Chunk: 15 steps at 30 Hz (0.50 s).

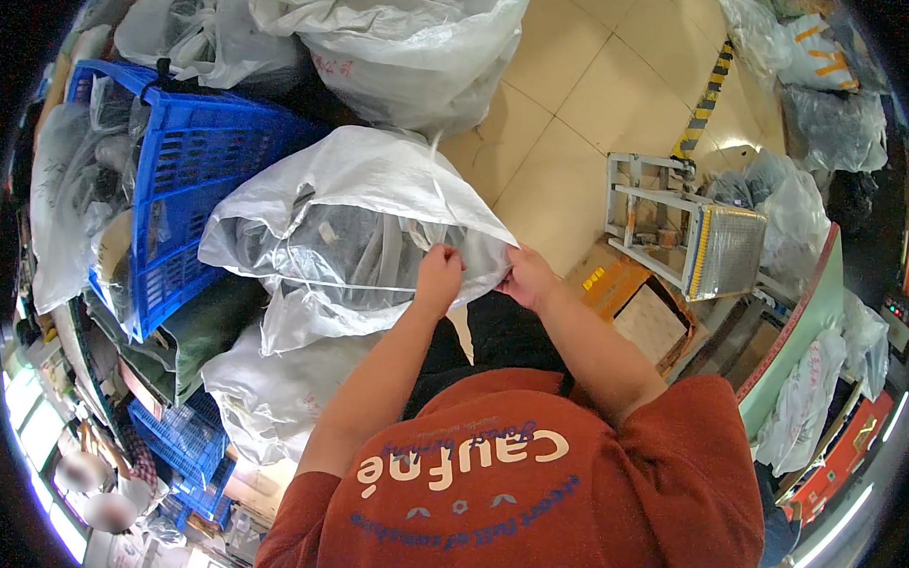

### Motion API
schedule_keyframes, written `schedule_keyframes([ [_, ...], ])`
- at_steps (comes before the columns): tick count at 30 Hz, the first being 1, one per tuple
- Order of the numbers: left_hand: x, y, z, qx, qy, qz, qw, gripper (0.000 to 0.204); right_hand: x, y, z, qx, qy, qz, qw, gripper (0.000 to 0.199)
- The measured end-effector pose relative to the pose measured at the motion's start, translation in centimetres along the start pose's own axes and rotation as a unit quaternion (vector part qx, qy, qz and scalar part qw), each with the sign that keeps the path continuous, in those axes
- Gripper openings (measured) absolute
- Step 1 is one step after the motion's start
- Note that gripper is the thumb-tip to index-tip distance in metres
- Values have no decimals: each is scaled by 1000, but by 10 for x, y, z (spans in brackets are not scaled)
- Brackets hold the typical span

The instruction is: Tie a large bag of components shut and then write labels on slips of paper at a workbench.

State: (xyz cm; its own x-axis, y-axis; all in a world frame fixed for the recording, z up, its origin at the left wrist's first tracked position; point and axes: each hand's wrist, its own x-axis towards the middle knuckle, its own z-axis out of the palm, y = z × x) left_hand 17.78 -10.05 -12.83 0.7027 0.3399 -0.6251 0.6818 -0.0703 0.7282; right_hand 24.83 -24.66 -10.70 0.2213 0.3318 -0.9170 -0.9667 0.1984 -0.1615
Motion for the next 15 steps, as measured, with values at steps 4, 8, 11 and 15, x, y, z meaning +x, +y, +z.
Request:
schedule_keyframes([
  [4,20,10,2,-61,4,-45,997,20,16,4,-13,-36,-10,-27,999,35],
  [8,28,21,5,-76,6,-38,996,20,30,-1,-11,-220,54,-110,968,30],
  [11,31,10,5,-138,12,-95,986,19,39,5,-8,-41,64,-125,989,27],
  [15,29,-1,4,-152,16,-100,983,19,25,-1,15,-98,88,-119,984,20],
])
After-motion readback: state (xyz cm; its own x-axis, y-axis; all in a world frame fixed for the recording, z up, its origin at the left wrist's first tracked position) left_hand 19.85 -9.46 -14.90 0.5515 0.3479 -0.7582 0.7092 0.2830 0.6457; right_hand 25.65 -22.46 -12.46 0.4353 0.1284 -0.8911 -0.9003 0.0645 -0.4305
